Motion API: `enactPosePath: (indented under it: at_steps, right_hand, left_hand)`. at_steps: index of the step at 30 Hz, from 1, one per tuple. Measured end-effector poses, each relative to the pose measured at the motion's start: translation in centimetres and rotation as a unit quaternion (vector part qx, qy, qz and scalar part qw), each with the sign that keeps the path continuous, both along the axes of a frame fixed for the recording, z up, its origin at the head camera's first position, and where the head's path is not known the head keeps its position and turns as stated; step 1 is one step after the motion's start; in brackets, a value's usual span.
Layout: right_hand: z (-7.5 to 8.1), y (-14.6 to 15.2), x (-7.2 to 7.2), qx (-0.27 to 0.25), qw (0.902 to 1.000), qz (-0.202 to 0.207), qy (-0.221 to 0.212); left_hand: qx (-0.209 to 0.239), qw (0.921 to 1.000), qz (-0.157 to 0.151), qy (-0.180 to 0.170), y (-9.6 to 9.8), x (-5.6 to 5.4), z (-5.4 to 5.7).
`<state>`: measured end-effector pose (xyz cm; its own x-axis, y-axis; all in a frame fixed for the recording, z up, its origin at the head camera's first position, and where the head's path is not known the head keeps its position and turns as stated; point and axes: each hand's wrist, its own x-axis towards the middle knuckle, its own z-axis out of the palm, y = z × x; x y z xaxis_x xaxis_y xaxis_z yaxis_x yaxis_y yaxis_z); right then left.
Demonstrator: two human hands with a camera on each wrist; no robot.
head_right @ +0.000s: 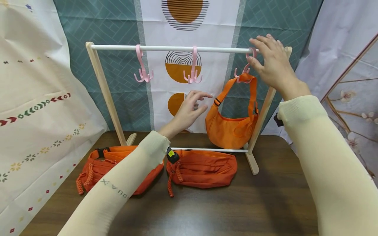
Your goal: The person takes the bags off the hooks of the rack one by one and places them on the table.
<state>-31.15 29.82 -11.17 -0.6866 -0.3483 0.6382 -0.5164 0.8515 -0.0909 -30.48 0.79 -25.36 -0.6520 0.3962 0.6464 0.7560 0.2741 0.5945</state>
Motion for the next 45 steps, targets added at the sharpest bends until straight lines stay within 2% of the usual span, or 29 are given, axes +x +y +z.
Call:
enactPosePath:
  at_steps: [9, 16, 24, 27, 33, 37, 45]
  right_hand:
    - [0.1, -0.2, -1.0, 0.035, 0.9990, -0.013, -0.026]
    - [0.0, -0.9, -1.2, 0.051, 0.9984, -0.018, -0.015]
    - [-0.3, -1.4, -1.6, 0.071, 0.9965, -0.044, 0.003]
    - [-0.3, -1.4, -1.6, 0.073, 0.9963, -0.044, 0.002]
    - [-0.4, -1.3, -1.4, 0.063, 0.9971, -0.042, -0.003]
    - [-0.5, -1.3, -1.5, 0.056, 0.9977, -0.037, 0.006]
    - [-0.5, -1.4, -1.5, 0.048, 0.9981, -0.036, 0.010]
  left_hand:
    - [0.015, 0.9997, 0.014, -0.017, 1.1, -0.9, 0.5]
    - [-0.001, 0.9992, 0.012, -0.037, 1.6, -1.2, 0.6]
    - [-0.010, 0.9977, 0.017, -0.064, 3.0, -2.2, 0.7]
    - [-0.013, 0.9970, 0.024, -0.072, 3.7, -2.7, 0.6]
    - [-0.006, 0.9953, 0.016, -0.095, 5.1, -3.6, 0.3]
    - [-0.012, 0.9926, 0.027, -0.117, 5.8, -4.0, 0.1]
    - [-0.008, 0.9900, 0.033, -0.137, 6.6, -4.7, -0.8]
